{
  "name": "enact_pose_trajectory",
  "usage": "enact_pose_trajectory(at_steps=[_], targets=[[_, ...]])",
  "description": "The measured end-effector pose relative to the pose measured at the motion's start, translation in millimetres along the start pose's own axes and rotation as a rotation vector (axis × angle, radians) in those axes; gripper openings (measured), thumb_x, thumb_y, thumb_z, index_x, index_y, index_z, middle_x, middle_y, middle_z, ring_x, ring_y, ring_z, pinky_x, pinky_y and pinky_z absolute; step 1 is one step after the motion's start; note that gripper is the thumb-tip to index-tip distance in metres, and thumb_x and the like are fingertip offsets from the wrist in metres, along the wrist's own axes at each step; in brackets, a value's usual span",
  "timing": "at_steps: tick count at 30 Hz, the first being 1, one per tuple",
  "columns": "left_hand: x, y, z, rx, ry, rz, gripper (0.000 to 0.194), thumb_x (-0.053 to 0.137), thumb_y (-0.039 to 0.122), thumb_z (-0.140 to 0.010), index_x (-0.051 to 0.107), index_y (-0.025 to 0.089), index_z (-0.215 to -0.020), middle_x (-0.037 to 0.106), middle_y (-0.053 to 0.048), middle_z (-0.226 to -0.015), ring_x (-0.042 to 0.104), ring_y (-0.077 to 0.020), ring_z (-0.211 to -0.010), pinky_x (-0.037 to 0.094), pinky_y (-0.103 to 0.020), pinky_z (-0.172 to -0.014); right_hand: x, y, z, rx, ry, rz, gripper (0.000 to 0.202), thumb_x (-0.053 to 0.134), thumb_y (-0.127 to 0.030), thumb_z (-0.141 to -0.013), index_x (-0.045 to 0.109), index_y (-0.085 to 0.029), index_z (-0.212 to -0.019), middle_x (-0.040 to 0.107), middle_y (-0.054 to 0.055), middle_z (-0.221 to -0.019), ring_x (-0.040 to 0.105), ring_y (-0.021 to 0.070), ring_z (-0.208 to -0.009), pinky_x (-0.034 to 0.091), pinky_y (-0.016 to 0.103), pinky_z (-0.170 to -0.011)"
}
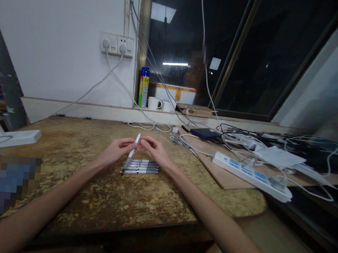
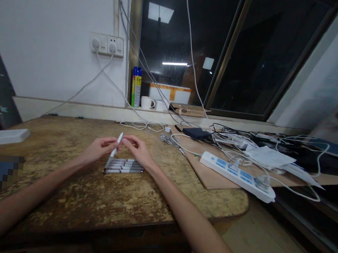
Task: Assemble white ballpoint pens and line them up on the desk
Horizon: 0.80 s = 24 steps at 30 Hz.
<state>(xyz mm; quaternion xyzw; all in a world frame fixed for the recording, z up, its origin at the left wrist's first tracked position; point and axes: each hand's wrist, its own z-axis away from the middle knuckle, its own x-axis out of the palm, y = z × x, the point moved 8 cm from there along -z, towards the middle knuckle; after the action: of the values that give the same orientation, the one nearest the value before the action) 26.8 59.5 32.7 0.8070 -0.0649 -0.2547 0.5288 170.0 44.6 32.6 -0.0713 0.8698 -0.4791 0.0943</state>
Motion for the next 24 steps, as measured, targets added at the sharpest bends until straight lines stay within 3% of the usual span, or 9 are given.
enact_pose_trajectory(at_steps=[4, 8, 11, 14, 18, 24], targets=[[11.3, 3.7, -0.9, 0.025, -0.070, -0.017, 0.045, 0.073, 0.057, -0.083, 0.073, 0.017, -0.105, 0.076, -0.007, -0.090, 0.069, -0.0255, -0.090, 0.051, -0.036, -0.082, 3.9, -5.6, -0.3, -0.043, 0.025, -0.063, 0.029, 0.070, -0.049, -0.089, 0.075, -0.023, -0.098, 0.072, 0.004, -0.099, 0.064, 0.0202, -0.097, 0.047, 0.035, -0.096], [4.6, -6.8, -5.6, 0.061, -0.016, 0.040, 0.046, 0.060, 0.059, -0.093, 0.069, 0.018, -0.112, 0.076, -0.010, -0.106, 0.069, -0.0248, -0.095, 0.054, -0.038, -0.084, -15.9, -1.6, -1.3, 0.019, 0.195, -0.356, 0.023, 0.068, -0.045, -0.091, 0.070, -0.023, -0.093, 0.069, 0.003, -0.097, 0.062, 0.0180, -0.096, 0.047, 0.033, -0.097], [-9.4, -18.9, -9.0, 0.088, 0.071, -0.008, 0.048, 0.052, 0.060, -0.098, 0.069, 0.017, -0.111, 0.075, -0.011, -0.108, 0.068, -0.0229, -0.092, 0.053, -0.036, -0.083, -27.7, 0.6, -3.3, 0.090, 0.228, -0.722, 0.007, 0.064, -0.029, -0.095, 0.064, -0.023, -0.095, 0.058, -0.002, -0.079, 0.058, 0.0128, -0.073, 0.051, 0.028, -0.081], [-18.7, -28.1, -10.4, 0.084, 0.112, -0.070, 0.050, 0.048, 0.060, -0.099, 0.069, 0.016, -0.110, 0.075, -0.010, -0.105, 0.067, -0.0216, -0.088, 0.052, -0.034, -0.080, -40.1, -2.0, -4.4, 0.125, 0.273, -0.933, 0.019, 0.049, -0.027, -0.102, 0.061, -0.020, -0.089, 0.040, -0.005, -0.064, 0.041, 0.0102, -0.054, 0.043, 0.021, -0.058], [-20.5, -29.9, -10.2, 0.077, 0.114, -0.125, 0.049, 0.046, 0.059, -0.100, 0.070, 0.017, -0.109, 0.075, -0.009, -0.102, 0.066, -0.0209, -0.085, 0.052, -0.033, -0.077, -47.6, -7.5, -4.4, 0.139, 0.270, -0.992, 0.037, 0.035, -0.038, -0.106, 0.059, -0.019, -0.085, 0.028, -0.006, -0.060, 0.032, 0.0114, -0.051, 0.037, 0.021, -0.052], [-17.2, -29.3, -9.2, 0.072, 0.088, -0.159, 0.049, 0.044, 0.058, -0.101, 0.069, 0.017, -0.110, 0.074, -0.008, -0.101, 0.064, -0.0208, -0.085, 0.051, -0.032, -0.075, -49.2, -11.7, -3.8, 0.120, 0.246, -0.945, 0.029, 0.039, -0.031, -0.102, 0.056, -0.021, -0.082, 0.024, -0.006, -0.060, 0.027, 0.0124, -0.051, 0.036, 0.022, -0.053]])
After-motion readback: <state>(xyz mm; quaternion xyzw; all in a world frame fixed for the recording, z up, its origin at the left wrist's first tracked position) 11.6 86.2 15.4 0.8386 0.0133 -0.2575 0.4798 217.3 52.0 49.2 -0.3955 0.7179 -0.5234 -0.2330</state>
